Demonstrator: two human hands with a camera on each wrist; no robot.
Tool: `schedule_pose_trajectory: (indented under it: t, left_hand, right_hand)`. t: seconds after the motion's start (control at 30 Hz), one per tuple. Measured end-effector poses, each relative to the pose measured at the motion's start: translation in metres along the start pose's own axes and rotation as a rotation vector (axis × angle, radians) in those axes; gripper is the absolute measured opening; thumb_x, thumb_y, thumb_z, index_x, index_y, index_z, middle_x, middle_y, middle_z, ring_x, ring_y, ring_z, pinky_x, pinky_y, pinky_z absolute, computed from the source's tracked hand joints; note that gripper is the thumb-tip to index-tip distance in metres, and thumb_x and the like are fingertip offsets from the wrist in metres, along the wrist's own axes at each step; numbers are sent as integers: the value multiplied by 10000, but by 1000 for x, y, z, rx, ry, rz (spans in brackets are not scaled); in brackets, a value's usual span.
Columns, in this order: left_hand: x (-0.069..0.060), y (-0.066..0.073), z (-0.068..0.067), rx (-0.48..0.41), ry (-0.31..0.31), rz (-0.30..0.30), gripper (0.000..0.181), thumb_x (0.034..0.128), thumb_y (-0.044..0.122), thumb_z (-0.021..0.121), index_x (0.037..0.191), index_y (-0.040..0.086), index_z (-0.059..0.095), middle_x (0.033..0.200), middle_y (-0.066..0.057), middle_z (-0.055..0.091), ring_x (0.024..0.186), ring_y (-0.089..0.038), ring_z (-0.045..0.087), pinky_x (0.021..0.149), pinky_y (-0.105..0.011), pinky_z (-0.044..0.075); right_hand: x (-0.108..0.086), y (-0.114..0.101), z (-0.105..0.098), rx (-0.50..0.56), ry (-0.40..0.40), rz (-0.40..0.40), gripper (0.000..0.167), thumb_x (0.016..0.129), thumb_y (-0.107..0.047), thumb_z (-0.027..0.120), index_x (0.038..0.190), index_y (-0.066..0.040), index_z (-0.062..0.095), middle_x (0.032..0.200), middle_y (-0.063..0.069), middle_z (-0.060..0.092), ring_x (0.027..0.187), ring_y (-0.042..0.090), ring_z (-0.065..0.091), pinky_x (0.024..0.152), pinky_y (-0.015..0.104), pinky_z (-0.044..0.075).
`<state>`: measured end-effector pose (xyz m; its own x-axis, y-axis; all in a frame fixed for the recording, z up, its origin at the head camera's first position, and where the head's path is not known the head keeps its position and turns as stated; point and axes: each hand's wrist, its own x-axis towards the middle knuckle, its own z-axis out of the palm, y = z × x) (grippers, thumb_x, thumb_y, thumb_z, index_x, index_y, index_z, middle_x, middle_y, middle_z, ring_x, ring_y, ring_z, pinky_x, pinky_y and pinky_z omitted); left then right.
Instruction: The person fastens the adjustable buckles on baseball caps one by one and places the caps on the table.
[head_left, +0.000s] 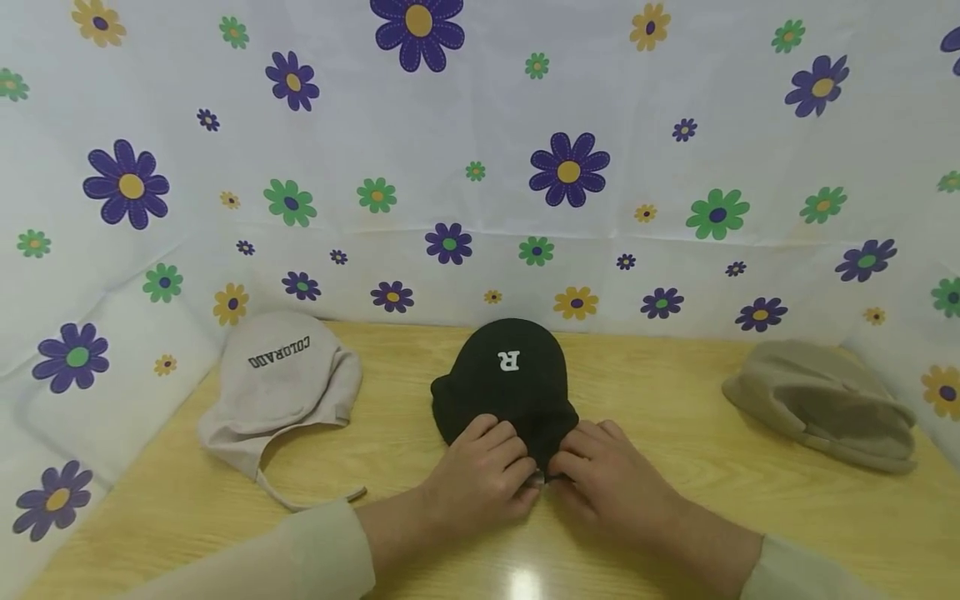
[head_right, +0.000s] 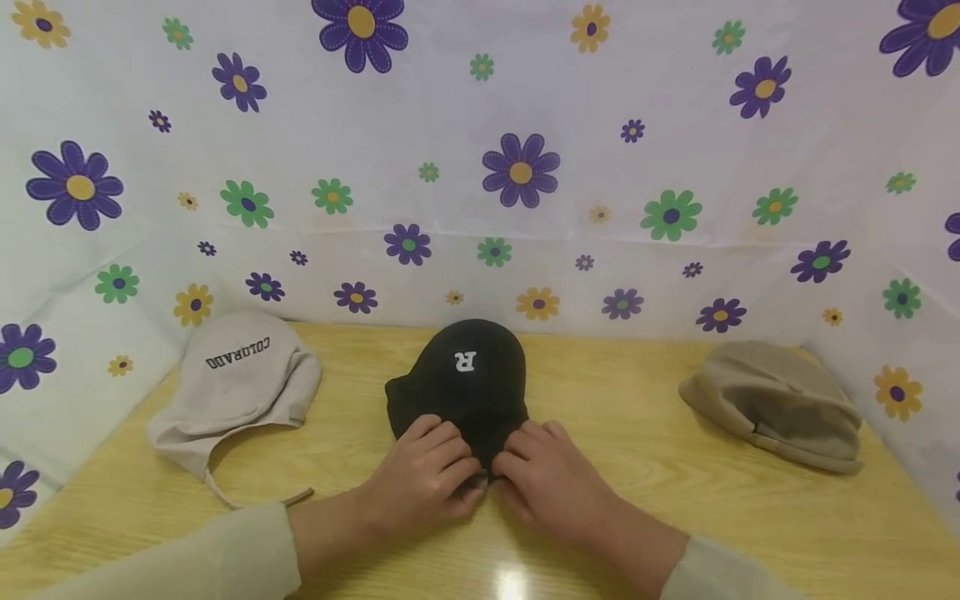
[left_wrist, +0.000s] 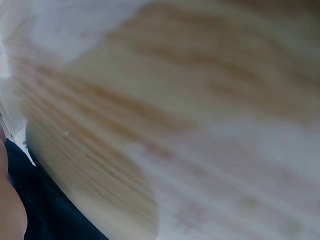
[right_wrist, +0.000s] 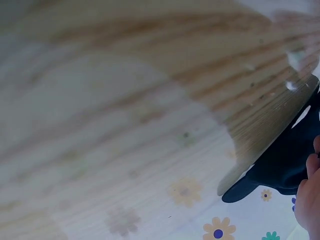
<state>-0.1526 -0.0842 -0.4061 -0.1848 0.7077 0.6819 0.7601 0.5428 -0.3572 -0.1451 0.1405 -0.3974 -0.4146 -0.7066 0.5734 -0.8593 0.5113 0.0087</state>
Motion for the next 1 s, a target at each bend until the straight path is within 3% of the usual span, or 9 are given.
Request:
schedule_pose_trajectory:
  t: [0.27, 1.0]
  left_hand:
    - [1, 1, 2, 23, -11, -3, 129, 810, 268, 674, 732, 168, 699, 733, 56, 628, 728, -151, 537, 779, -328, 429]
    - [1, -3, -1, 75, -15, 6, 152, 781, 283, 680, 688, 164, 660, 692, 50, 620, 703, -158, 528, 793, -354, 410]
  right_hand:
    - [-1, 2, -2, 26, 20, 17, 121, 800, -163, 761, 876, -196, 673, 888, -87, 545, 831, 94, 478, 717, 266, 347]
    - [-1, 3, -2, 35, 3, 95, 116, 767, -157, 714, 788, -227, 625, 842, -118, 518, 793, 61, 439, 695, 245, 327]
